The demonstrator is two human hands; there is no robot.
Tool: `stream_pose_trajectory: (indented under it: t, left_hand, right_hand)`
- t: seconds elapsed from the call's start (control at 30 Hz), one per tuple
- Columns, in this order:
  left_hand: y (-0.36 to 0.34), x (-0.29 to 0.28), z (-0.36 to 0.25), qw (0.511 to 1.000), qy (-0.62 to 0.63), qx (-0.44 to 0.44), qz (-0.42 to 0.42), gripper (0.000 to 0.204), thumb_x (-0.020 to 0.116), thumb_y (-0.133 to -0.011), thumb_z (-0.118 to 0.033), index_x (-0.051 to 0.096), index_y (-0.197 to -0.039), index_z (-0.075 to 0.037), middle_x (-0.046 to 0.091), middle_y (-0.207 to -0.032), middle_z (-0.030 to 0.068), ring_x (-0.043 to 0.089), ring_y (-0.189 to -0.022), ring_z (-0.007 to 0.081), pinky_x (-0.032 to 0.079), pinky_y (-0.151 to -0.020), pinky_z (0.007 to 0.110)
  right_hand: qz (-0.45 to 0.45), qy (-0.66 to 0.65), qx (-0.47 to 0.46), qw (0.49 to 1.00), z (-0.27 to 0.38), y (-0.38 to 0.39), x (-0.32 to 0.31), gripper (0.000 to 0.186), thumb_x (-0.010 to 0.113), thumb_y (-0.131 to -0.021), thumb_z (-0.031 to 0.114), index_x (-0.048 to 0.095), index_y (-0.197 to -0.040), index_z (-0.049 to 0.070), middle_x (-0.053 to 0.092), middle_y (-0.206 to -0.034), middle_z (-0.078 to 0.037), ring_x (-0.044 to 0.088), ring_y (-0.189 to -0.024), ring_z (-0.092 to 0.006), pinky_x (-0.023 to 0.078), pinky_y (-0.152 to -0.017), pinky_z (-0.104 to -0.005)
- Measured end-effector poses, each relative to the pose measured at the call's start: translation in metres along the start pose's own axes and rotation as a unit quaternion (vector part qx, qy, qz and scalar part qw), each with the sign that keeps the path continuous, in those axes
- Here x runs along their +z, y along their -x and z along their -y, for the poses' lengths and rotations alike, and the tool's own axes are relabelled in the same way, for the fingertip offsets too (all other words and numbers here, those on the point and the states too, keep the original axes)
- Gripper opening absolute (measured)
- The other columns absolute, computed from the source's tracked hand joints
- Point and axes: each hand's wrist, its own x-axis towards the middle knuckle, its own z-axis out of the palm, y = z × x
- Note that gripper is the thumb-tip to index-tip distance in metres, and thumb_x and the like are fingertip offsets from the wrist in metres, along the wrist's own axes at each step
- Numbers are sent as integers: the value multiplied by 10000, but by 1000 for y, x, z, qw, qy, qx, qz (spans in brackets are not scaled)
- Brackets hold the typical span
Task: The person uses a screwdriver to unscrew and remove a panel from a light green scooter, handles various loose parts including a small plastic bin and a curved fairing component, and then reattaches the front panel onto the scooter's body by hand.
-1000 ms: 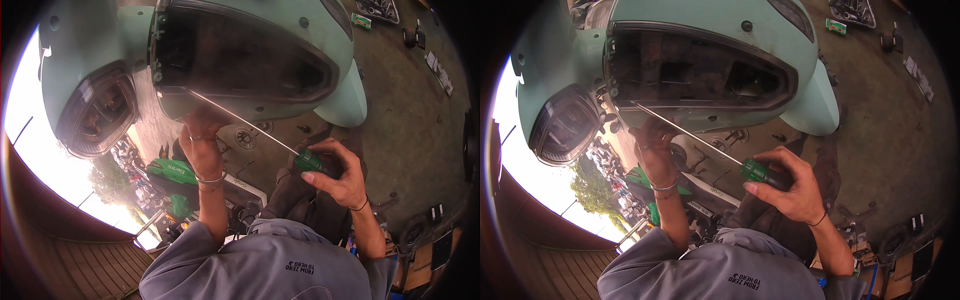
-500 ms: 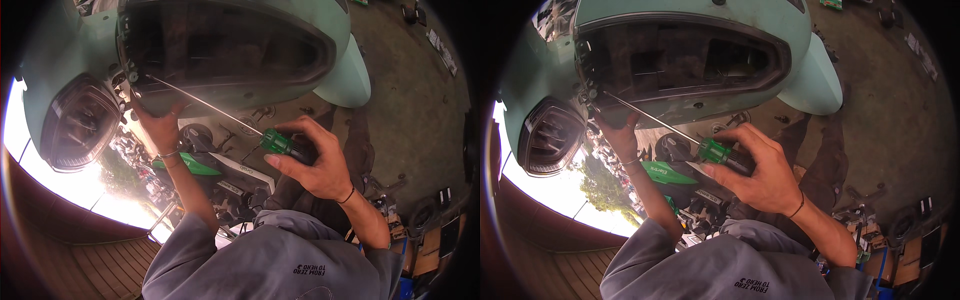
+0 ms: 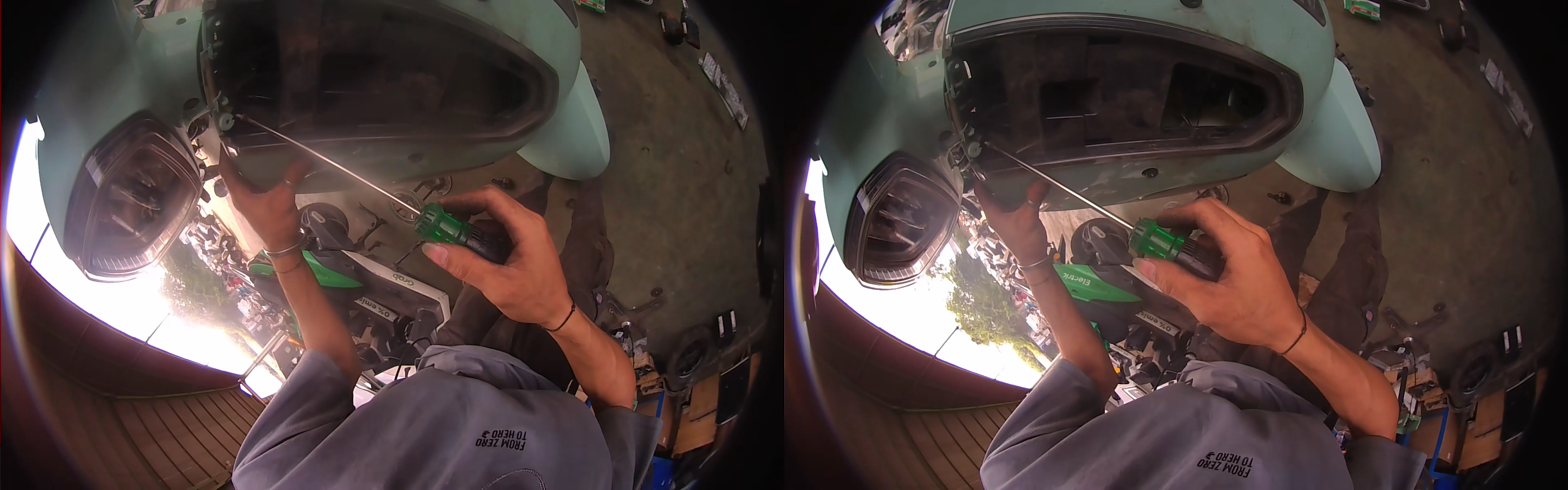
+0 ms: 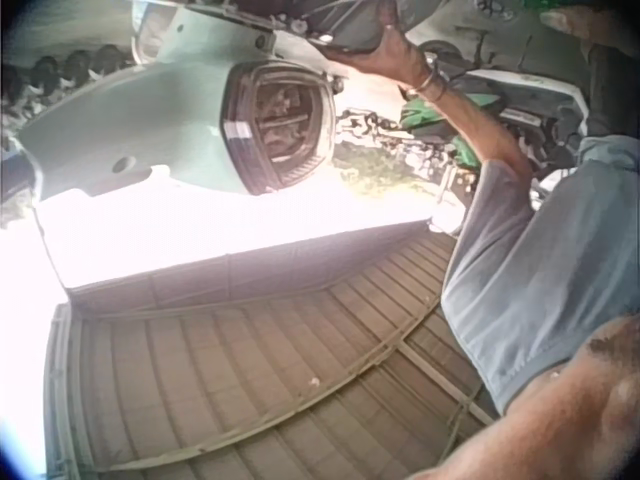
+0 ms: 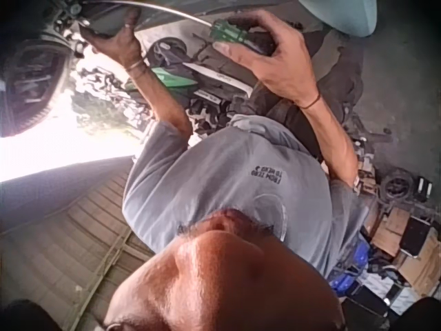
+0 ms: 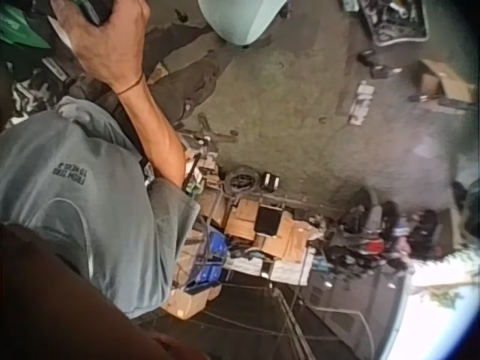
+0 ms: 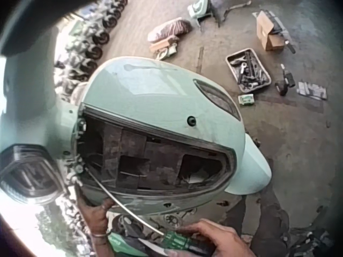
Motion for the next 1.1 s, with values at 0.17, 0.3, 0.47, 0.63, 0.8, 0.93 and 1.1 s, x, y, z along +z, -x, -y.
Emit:
stream_pose_trajectory:
  t: [0.17,0.3,0.47,0.63,0.8,0.93,1.1]
  left_hand:
    - [0,1,0,1000,-3,-11,-17,1024,899,-634,-136,307,-1436,98,467,-1348,174,488,-1197,237,409,-1033,345]
    - [0,1,3,1000,4,7,-19,1032,908,-640,-169,307,-1433,103,444,-1370,190,468,-1225,247,391,-1053,349]
    - [-1,2,5,1000,3,21,-17,1061,914,-641,-212,293,-1437,114,409,-1417,219,411,-1301,275,325,-1113,374]
    - [-2,-1,11,1000,2,20,-18,1097,918,-637,-255,277,-1442,124,386,-1450,238,361,-1357,300,261,-1154,392]
    - [-1,3,5,999,-35,17,-25,1103,921,-628,-255,279,-1442,124,389,-1446,241,355,-1360,299,255,-1156,388]
    - [-4,-1,10,1000,-17,16,-5,1103,922,-624,-247,279,-1439,125,398,-1433,232,361,-1345,290,268,-1146,383]
    - [0,4,0,999,21,-22,-16,1117,925,-614,-209,261,-1450,118,391,-1438,219,353,-1345,281,272,-1141,378]
  right_hand:
    - [-2,-13,18,1000,7,0,3,385,797,-802,154,639,-1108,-19,689,-908,-64,626,-811,-102,489,-743,-262]
    - [-2,-8,28,1000,12,-1,4,381,794,-805,141,634,-1106,-28,684,-896,-64,621,-798,-93,487,-729,-254]
    - [-3,-15,43,999,16,-4,1,364,790,-801,165,638,-1060,-41,679,-946,-118,669,-844,-171,521,-739,-300]
    - [63,-220,272,935,34,-15,-8,322,742,-872,207,641,-1068,-27,675,-929,-89,651,-725,-105,490,-539,-240]
    - [-27,-208,236,949,37,-13,-10,446,589,-952,355,578,-1128,-55,663,-848,-125,645,-637,-139,433,-389,-230]
    - [-34,-254,217,942,37,-8,-19,437,565,-951,327,564,-1148,-63,670,-975,-167,643,-657,-150,480,-411,-236]
    - [-56,-304,170,936,32,-3,-15,347,658,-926,218,587,-1122,-59,648,-909,-82,593,-706,-92,466,-487,-235]
